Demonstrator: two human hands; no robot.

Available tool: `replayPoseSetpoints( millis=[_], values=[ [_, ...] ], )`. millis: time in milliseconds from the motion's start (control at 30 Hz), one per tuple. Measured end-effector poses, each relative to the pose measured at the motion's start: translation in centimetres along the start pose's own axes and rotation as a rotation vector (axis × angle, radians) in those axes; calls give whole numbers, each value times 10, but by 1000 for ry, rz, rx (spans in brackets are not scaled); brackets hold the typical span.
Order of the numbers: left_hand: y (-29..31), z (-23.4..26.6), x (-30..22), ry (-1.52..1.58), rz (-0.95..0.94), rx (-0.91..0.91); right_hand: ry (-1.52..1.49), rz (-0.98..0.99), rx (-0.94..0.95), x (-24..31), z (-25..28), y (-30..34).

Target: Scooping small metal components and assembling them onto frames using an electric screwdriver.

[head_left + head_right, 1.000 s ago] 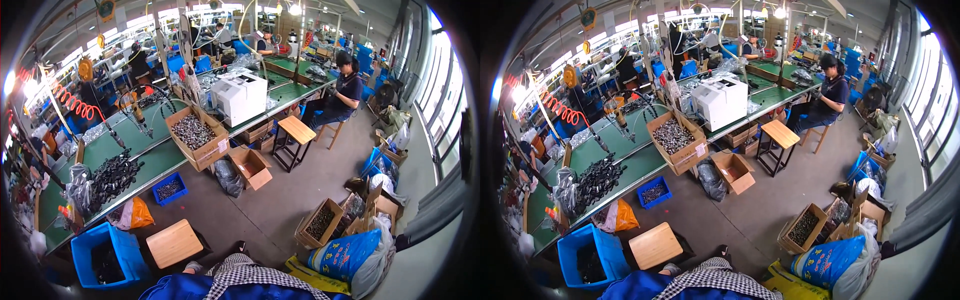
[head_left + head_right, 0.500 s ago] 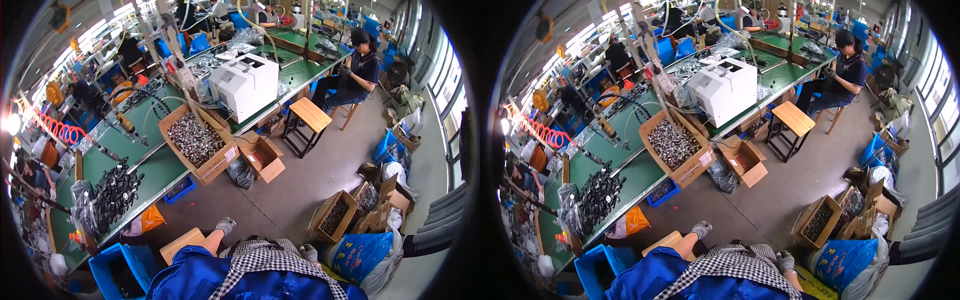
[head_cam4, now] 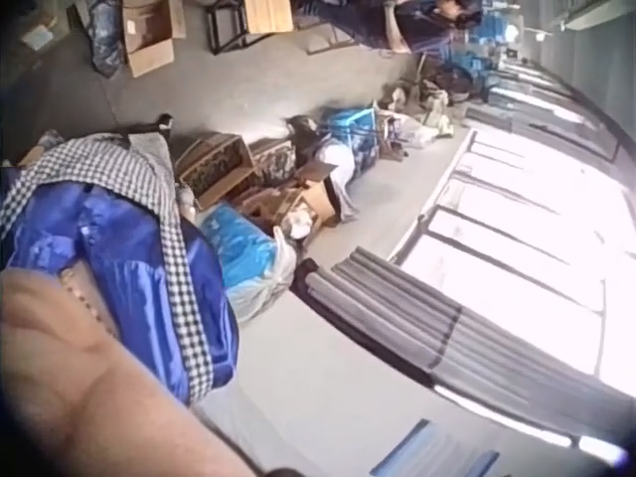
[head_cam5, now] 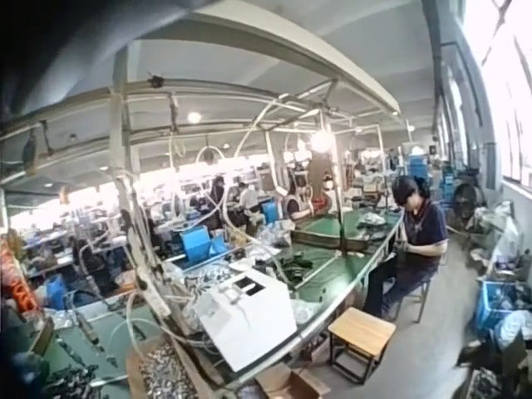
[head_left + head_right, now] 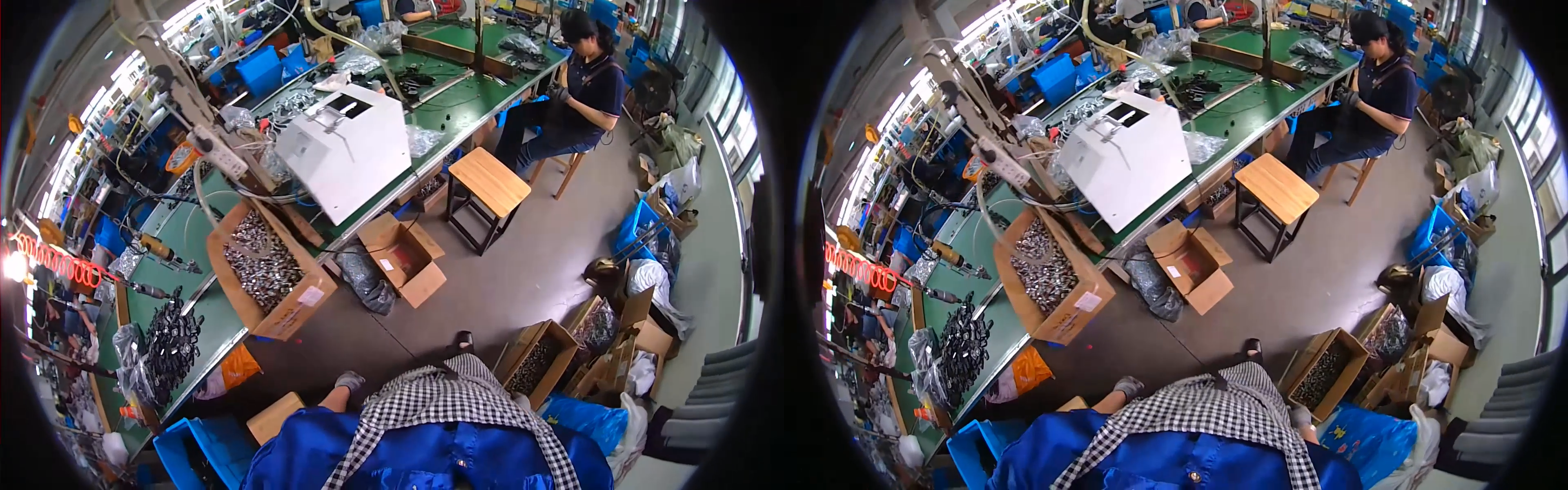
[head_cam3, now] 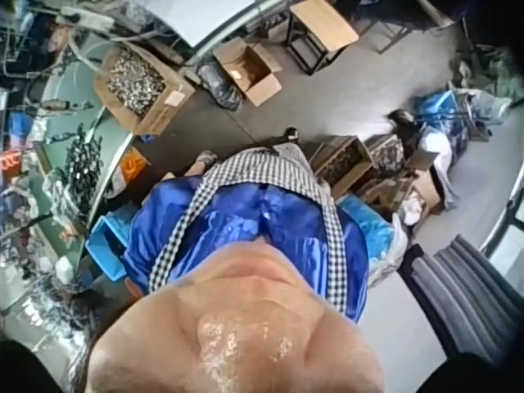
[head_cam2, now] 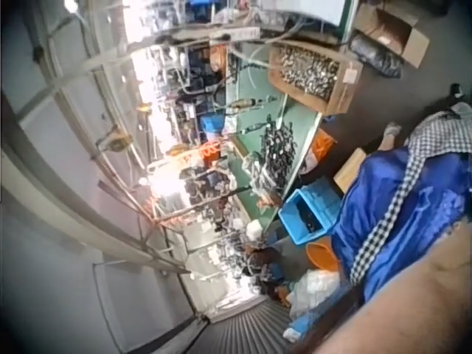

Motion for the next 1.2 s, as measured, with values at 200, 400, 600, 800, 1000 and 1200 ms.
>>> replayPoseSetpoints(
  millis=[200,400,600,800,1000,1200],
  values=[
    [-66,111,-169,161,-43,-330,-417,-16,85,99,174,-88],
    [-96,258,-307,296,-454,-847,-623,-42,89,79,202,-206],
    [-43,418,-416,-8,-487,-1175,-332,2,67,143,237,-179],
    [-42,537,-448,-53,-487,-1458,-111,230,100,157,185,-219],
    [-84,607,-457,-163,-526,-1573,-257,28,180,243,270,-258],
    [-122,638,-454,-133,-551,-1585,-584,-26,230,273,285,-314]
  ],
)
Point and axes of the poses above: each hand's wrist, its own y-axis away from the middle knuckle, its own z-axis out of the back of the hand, x = y × z, the point moved 10 cm from there along -y, towards the middle knuckle, and after that the axes turned 10 degrees about -z, right-handed, at the moved point
